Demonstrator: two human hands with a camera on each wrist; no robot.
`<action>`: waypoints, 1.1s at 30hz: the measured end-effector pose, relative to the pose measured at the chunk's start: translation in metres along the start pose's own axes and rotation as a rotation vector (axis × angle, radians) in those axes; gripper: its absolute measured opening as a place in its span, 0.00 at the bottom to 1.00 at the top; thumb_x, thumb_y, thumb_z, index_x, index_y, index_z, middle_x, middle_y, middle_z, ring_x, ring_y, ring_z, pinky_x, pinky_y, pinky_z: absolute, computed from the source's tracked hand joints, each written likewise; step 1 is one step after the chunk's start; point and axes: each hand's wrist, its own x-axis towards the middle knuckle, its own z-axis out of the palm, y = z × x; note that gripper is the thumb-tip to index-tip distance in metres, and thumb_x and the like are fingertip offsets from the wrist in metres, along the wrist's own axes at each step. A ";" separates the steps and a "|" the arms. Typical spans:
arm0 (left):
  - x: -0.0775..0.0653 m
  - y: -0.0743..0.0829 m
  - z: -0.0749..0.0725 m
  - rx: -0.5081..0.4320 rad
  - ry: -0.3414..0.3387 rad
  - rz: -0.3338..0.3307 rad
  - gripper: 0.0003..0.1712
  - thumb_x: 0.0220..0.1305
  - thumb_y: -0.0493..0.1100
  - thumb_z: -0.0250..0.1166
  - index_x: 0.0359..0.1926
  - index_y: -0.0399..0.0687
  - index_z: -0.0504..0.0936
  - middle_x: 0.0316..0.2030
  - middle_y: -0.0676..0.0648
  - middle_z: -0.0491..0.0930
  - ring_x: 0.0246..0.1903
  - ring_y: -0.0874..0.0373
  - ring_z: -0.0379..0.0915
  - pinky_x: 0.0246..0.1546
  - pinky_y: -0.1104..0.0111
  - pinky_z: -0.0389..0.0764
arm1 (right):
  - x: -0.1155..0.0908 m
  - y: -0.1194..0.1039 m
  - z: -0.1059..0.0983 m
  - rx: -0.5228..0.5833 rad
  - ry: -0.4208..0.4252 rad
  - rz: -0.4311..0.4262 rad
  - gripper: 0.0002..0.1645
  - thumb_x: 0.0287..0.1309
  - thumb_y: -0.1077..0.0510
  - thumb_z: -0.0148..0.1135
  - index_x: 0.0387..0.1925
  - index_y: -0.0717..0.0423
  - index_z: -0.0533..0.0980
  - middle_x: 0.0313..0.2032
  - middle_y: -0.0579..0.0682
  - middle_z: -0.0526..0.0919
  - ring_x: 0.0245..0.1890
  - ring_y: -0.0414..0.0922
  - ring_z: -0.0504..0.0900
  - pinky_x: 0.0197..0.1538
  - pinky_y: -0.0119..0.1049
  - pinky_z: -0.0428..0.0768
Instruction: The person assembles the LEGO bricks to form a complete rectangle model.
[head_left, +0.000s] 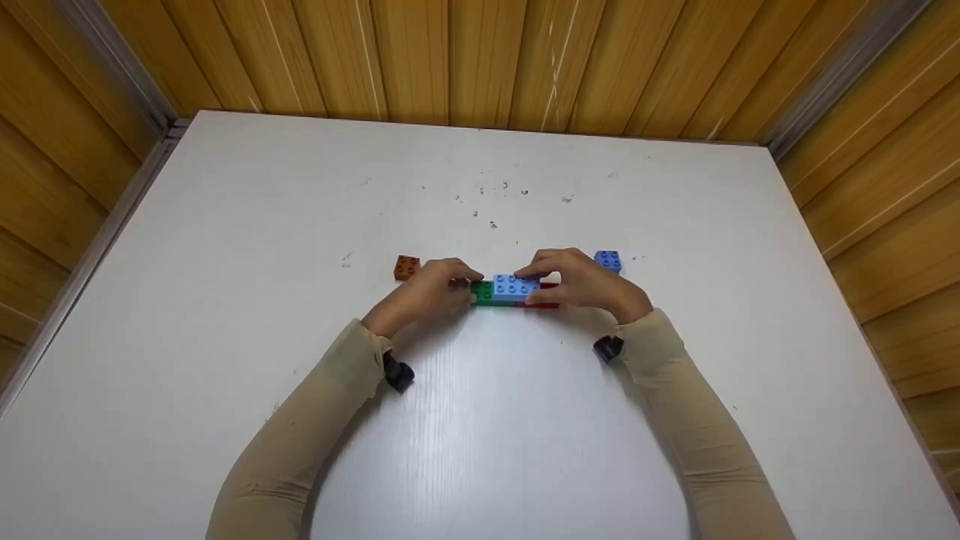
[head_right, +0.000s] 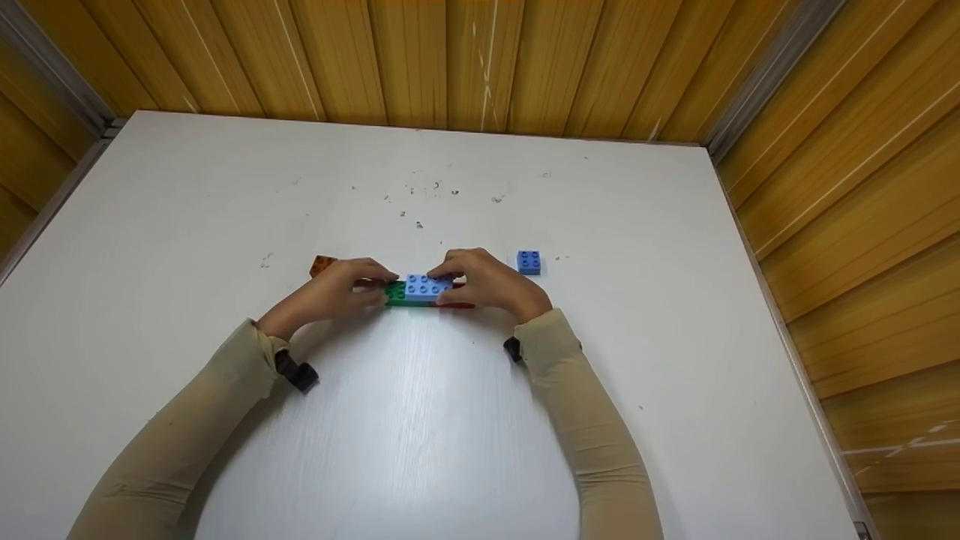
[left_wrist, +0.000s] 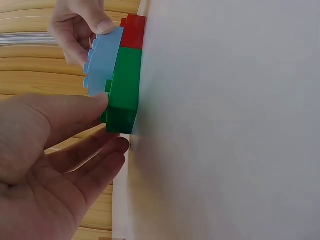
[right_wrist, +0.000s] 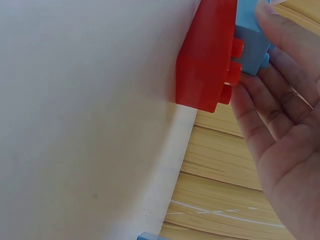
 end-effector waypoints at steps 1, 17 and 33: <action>-0.001 0.000 -0.001 0.001 -0.002 -0.003 0.20 0.64 0.34 0.60 0.58 0.40 0.79 0.53 0.43 0.79 0.54 0.52 0.74 0.58 0.60 0.75 | 0.000 0.000 0.000 -0.001 -0.003 0.005 0.24 0.53 0.55 0.70 0.53 0.55 0.81 0.42 0.50 0.83 0.46 0.46 0.80 0.53 0.45 0.78; -0.010 -0.004 -0.031 0.065 0.054 0.088 0.26 0.64 0.41 0.64 0.63 0.43 0.74 0.57 0.41 0.76 0.60 0.47 0.69 0.64 0.54 0.69 | -0.001 -0.001 0.001 -0.010 -0.025 0.095 0.25 0.54 0.53 0.70 0.55 0.50 0.80 0.45 0.48 0.82 0.47 0.45 0.79 0.58 0.43 0.77; -0.027 -0.027 -0.051 0.155 0.126 0.066 0.27 0.60 0.40 0.67 0.61 0.39 0.75 0.56 0.40 0.74 0.57 0.45 0.69 0.60 0.56 0.71 | -0.002 0.002 0.002 0.002 -0.010 0.047 0.25 0.55 0.53 0.69 0.55 0.53 0.79 0.45 0.49 0.82 0.45 0.45 0.77 0.54 0.46 0.77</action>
